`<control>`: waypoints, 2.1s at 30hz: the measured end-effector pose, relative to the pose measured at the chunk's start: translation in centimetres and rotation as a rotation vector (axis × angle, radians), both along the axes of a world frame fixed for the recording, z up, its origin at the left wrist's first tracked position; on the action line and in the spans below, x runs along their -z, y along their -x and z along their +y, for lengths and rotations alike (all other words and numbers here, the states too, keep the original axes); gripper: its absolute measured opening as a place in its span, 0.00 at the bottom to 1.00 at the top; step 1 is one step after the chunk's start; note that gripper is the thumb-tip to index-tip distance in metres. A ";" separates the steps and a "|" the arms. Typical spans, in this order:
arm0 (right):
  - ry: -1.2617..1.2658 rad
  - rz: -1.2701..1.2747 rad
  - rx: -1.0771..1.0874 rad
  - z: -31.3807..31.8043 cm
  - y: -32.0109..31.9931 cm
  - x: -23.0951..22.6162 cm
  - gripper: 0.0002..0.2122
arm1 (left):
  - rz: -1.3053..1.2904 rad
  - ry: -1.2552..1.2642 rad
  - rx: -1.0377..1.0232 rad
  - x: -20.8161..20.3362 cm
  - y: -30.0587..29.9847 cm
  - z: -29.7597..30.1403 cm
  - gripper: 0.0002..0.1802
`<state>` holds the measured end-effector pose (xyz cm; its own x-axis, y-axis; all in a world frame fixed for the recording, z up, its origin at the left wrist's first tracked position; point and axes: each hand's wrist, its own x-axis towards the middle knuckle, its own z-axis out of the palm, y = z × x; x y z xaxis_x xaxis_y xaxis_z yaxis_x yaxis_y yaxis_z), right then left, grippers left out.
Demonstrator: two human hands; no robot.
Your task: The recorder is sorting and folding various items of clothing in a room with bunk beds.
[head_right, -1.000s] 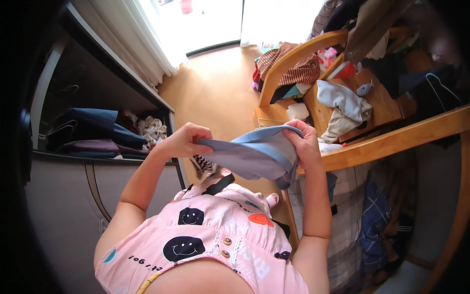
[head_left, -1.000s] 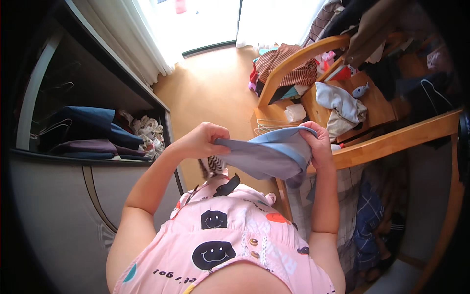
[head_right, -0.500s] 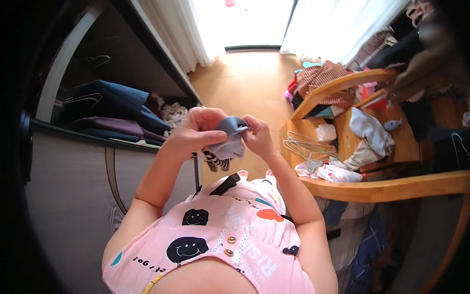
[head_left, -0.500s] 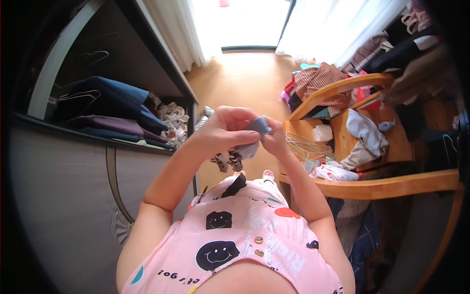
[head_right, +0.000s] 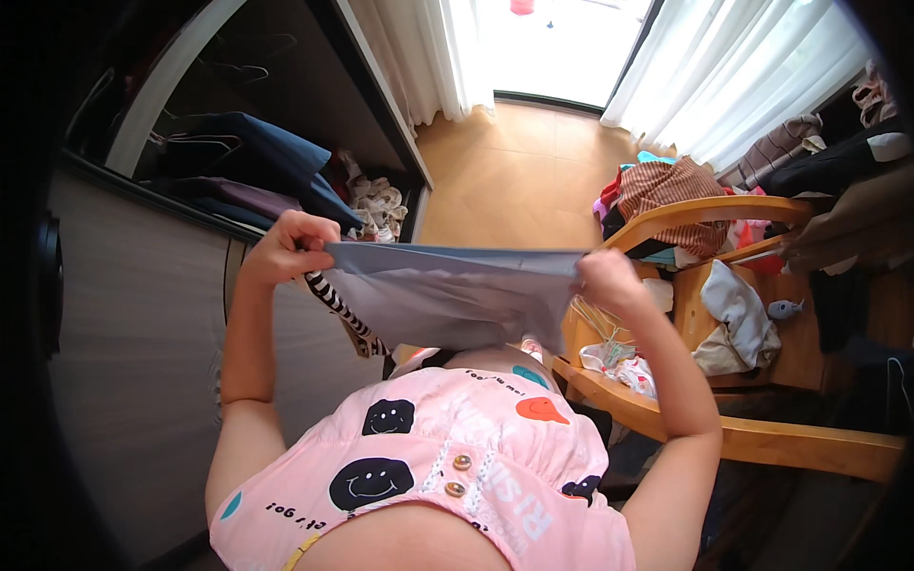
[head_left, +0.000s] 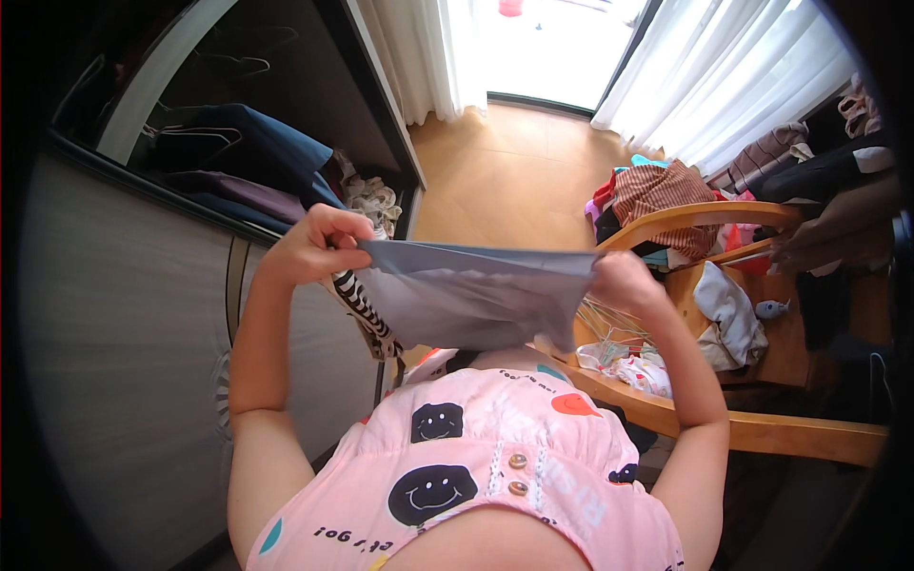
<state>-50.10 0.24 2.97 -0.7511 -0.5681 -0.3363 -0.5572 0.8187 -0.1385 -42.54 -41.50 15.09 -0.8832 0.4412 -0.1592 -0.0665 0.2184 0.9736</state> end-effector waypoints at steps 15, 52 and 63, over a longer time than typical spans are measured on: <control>0.325 0.607 0.077 5.8 0.6 -4.6 0.16 | 0.653 0.688 -0.256 5.4 3.3 6.7 0.12; 1.514 -0.596 1.274 -2.6 -12.5 8.0 0.11 | -0.016 0.254 0.423 13.5 -2.5 22.6 0.17; 0.439 0.282 0.133 -1.9 -7.8 -7.6 0.06 | -1.071 -0.306 0.151 19.7 0.8 18.1 0.17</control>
<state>-42.26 -1.67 10.53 -0.8531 -0.5036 0.1365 -0.5175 0.7838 -0.3432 -43.30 -23.36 -4.59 -0.2898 0.6831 -0.6704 -0.8941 0.0566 0.4442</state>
